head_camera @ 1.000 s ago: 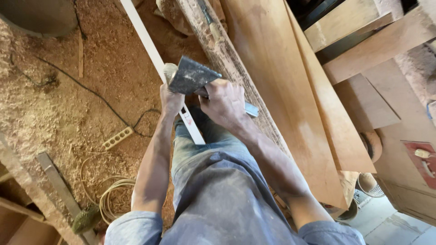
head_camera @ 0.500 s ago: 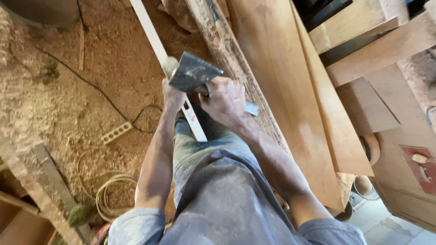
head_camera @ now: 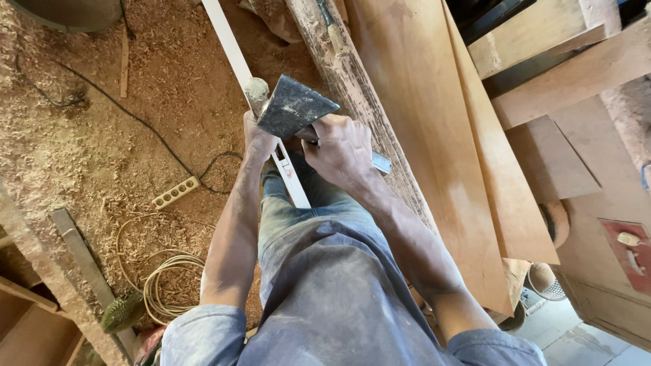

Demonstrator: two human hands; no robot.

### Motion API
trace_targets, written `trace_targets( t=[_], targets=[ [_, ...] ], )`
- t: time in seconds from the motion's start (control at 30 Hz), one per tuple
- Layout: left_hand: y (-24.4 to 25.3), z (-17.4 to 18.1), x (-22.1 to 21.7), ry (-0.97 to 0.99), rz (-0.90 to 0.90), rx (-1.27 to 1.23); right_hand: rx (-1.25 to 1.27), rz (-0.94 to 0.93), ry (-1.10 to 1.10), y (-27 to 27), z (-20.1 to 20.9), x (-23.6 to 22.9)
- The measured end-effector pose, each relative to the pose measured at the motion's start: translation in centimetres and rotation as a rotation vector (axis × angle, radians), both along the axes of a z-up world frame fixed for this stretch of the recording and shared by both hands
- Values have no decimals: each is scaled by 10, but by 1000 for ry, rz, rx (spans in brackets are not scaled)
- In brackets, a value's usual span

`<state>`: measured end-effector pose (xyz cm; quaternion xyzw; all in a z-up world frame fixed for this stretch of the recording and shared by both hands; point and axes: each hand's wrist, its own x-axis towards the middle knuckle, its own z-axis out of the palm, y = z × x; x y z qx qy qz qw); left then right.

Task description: The person uses a chisel and mallet to carve a rectangular mortise into a long white wooden plank. They repeatedly strike the chisel to remove wood chips and deepen the cut, then clear debris from the slot. The work is performed in a cluttered workshop with sawdust on the floor and stacked lumber nearby.

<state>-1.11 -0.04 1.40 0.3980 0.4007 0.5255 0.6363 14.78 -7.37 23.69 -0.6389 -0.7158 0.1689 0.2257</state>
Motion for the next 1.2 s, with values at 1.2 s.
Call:
trace_targets(
  t=[1.2],
  targets=[
    [8, -9, 4, 268, 97, -40, -18, -13, -150, -2, 0, 4]
  ],
)
